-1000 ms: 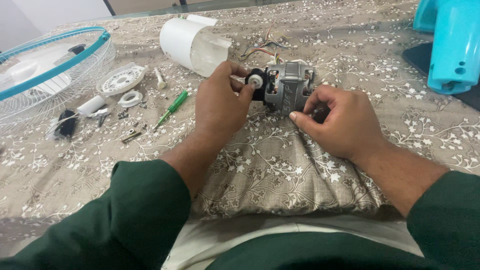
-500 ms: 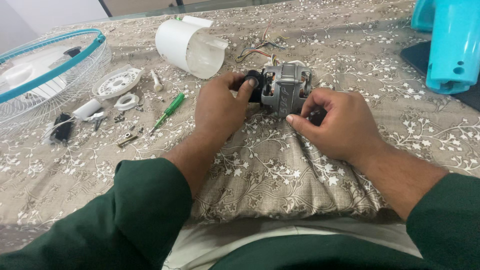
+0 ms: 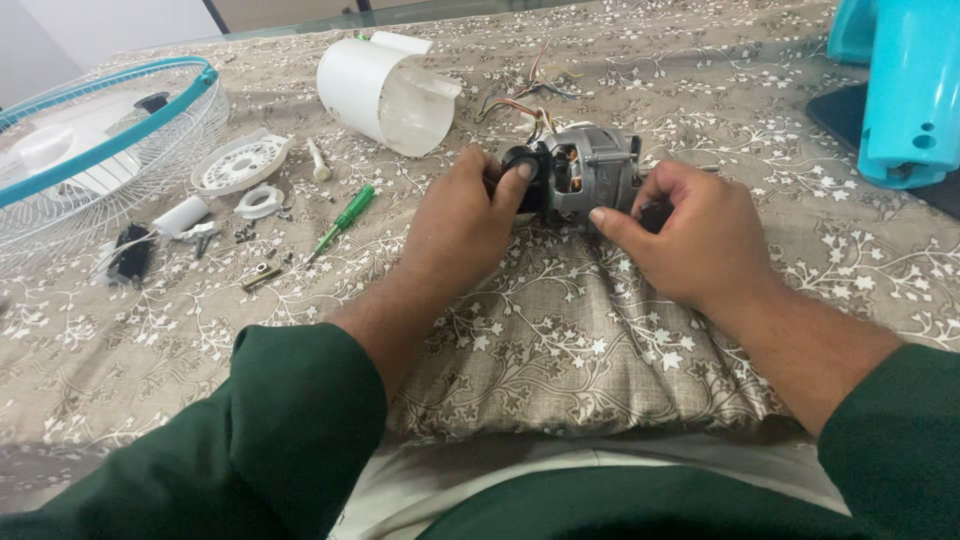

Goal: The person reassembles an electric fan motor by hand, connecting wires, attaching a black plastic housing, inserting a white plastic component, and securing parts with a green screwdriver. The workspace contains disassembled fan parts and tools on a patterned tablecloth.

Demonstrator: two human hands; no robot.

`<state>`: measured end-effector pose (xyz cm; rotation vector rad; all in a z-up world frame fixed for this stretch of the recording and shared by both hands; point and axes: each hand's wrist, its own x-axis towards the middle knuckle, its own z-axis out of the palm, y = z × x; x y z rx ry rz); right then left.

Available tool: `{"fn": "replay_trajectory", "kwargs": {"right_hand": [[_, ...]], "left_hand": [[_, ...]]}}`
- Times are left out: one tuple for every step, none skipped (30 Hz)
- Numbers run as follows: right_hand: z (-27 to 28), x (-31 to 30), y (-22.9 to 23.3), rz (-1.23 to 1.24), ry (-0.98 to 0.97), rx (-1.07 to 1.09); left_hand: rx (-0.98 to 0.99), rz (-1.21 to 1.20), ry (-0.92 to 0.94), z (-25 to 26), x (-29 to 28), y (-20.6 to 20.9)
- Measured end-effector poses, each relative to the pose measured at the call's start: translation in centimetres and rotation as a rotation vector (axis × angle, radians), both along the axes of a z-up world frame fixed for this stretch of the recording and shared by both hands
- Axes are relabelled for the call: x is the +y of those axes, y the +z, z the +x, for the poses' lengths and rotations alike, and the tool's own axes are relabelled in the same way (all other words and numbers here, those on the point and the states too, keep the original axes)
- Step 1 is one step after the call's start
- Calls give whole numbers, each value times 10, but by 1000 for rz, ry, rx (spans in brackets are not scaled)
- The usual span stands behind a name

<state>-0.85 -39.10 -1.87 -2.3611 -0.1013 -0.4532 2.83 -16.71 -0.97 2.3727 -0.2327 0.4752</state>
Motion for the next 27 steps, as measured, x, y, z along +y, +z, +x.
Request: {"fn": "replay_trajectory", "kwargs": {"right_hand": [[0, 0, 0, -30, 13, -31], [0, 0, -1, -60, 26, -62], [1, -1, -1, -91, 38, -93], [1, -1, -2, -100, 37, -85], [1, -1, -2, -109, 36, -78], [1, -1, -2, -118, 36, -71], [2, -1, -2, -125, 40, -81], [2, -1, -2, -132, 45, -91], [2, -2, -2, -139, 47, -100], [2, -2, -2, -140, 42, -87], [2, -2, -2, -140, 37, -74], [2, -2, -2, -141, 32, -61], [1, -2, -2, -87, 42, -56], [0, -2, -2, -33, 52, -51], [-1, -3, -2, 21, 60, -44], [-2, -2, -2, 88, 133, -122], [-3, -2, 0, 155, 203, -200], [-3, -2, 1, 222, 273, -277], [-2, 1, 4, 455, 320, -178], [0, 4, 8, 686, 362, -74], [1, 8, 12, 916, 398, 30], [0, 13, 15, 952, 389, 112], [0, 20, 18, 987, 380, 191], [-1, 28, 22, 1020, 370, 271], [-3, 36, 24, 983, 394, 323], [-7, 45, 27, 945, 418, 375], [-9, 54, 29, 907, 445, 428]], "left_hand": [[1, -4, -7, -1, 0, -1], [2, -7, -13, -2, 1, -1], [3, -13, -13, -3, 2, -1], [4, -18, -13, -3, 3, -2], [4, -23, -13, -3, 4, -1], [1, -20, -14, -4, 4, -1], [-3, -18, -15, -4, 4, -1], [-7, -15, -16, -5, 4, 0], [11, -12, -19, -6, 4, 0], [28, -9, -23, -8, 4, 1], [45, -5, -26, -9, 5, 3], [74, 5, -19, -11, 5, 5], [102, 15, -7, -12, 5, 7], [130, 24, 4, -15, 6, 9], [135, 29, -2, -17, 7, 11], [139, 34, -8, -20, 9, 13], [145, 40, -16, -23, 12, 15], [100, 41, -12, -26, 14, 16], [60, 41, -4, -31, 18, 17], [19, 41, 5, -36, 21, 17], [75, -14, 27, -41, 23, 18], [131, -69, 48, -46, 26, 19], [184, -124, 67, -50, 29, 21], [192, -150, 77, -55, 34, 22], [201, -179, 88, -61, 41, 21], [210, -207, 100, -67, 49, 21], [183, -150, 109, -70, 59, 20]]}}
